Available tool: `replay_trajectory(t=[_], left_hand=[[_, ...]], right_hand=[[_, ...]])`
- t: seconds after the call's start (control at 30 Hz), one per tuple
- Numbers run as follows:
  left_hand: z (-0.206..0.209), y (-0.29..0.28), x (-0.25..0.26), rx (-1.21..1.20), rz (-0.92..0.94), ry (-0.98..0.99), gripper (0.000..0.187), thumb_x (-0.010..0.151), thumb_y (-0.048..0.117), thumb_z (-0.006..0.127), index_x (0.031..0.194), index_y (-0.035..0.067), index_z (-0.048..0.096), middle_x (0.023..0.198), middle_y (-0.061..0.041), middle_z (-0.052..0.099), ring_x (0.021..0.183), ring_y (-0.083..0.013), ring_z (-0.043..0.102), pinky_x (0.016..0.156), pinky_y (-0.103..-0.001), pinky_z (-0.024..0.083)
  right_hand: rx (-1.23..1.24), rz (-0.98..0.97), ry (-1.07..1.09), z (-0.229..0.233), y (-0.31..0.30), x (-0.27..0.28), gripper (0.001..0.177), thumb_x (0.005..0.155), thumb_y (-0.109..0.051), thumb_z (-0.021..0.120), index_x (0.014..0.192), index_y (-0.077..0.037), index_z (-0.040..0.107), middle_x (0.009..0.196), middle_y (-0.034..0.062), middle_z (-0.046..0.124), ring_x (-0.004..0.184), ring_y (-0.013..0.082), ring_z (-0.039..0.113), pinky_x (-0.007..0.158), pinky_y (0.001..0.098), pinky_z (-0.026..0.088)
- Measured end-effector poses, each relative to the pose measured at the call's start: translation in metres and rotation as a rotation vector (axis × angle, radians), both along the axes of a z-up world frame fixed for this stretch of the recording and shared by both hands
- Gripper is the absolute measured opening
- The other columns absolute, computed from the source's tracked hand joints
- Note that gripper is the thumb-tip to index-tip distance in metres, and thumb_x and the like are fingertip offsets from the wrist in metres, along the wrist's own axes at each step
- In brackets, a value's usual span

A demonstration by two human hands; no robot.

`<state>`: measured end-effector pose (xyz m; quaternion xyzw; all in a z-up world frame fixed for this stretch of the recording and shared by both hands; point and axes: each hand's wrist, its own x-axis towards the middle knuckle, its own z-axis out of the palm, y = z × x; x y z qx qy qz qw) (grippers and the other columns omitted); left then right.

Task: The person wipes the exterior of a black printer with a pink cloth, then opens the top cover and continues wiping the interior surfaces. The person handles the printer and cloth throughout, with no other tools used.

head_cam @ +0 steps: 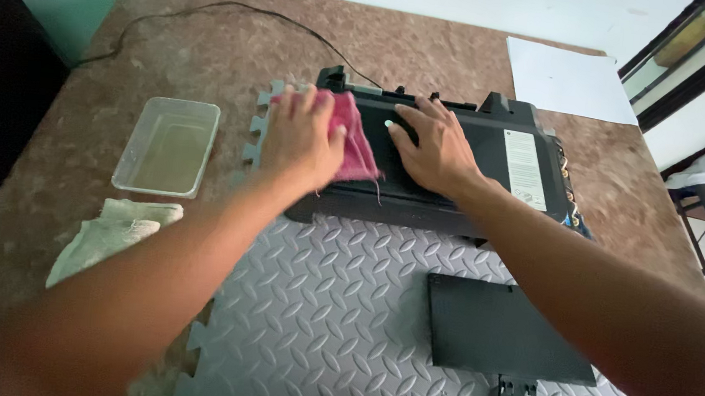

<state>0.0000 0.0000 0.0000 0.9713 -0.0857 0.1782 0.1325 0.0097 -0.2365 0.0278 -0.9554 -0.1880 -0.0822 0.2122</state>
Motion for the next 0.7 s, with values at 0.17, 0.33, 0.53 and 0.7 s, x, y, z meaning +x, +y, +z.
replay_trajectory(t=[0.17,0.33,0.53,0.7], left_hand=[[-0.016,0.024,0.080,-0.324,0.088,0.272,0.039,0.098,0.040,0.058,0.119,0.008,0.066,0.114,-0.017,0.068,0.106,-0.0359,0.066,0.094,-0.052,0.051],[-0.035,0.050,0.137,-0.825,0.044,0.737,0.037,0.103,0.040,0.046,0.092,0.011,0.066,0.080,-0.007,0.064,0.075,-0.0258,0.058,0.068,-0.048,0.044],[-0.042,0.061,0.127,-1.026,0.204,0.924,0.046,0.097,0.056,0.040,0.091,0.022,0.070,0.093,-0.003,0.070,0.079,-0.0177,0.060,0.069,-0.038,0.047],[-0.037,0.058,0.109,-1.170,0.236,1.000,0.057,0.096,0.061,0.030,0.096,0.021,0.071,0.094,-0.009,0.070,0.080,-0.0231,0.064,0.069,-0.044,0.052]], right_hand=[[-0.014,0.021,-0.010,0.001,0.000,-0.011,0.060,0.103,-0.048,0.049,0.148,-0.009,0.054,0.158,0.0244,0.040,0.151,0.0423,0.027,0.123,0.0512,0.020],[-0.021,0.008,0.020,0.003,0.002,-0.010,0.061,0.102,-0.051,0.049,0.146,-0.009,0.055,0.158,0.0243,0.039,0.150,0.0416,0.025,0.121,0.0522,0.017],[0.004,-0.002,-0.011,0.001,0.003,-0.012,0.062,0.102,-0.052,0.050,0.145,-0.008,0.057,0.158,0.0244,0.041,0.152,0.0404,0.027,0.124,0.0515,0.019],[-0.024,0.020,-0.016,0.001,0.004,-0.009,0.061,0.101,-0.050,0.050,0.146,-0.008,0.055,0.157,0.0254,0.039,0.151,0.0409,0.026,0.122,0.0524,0.016]])
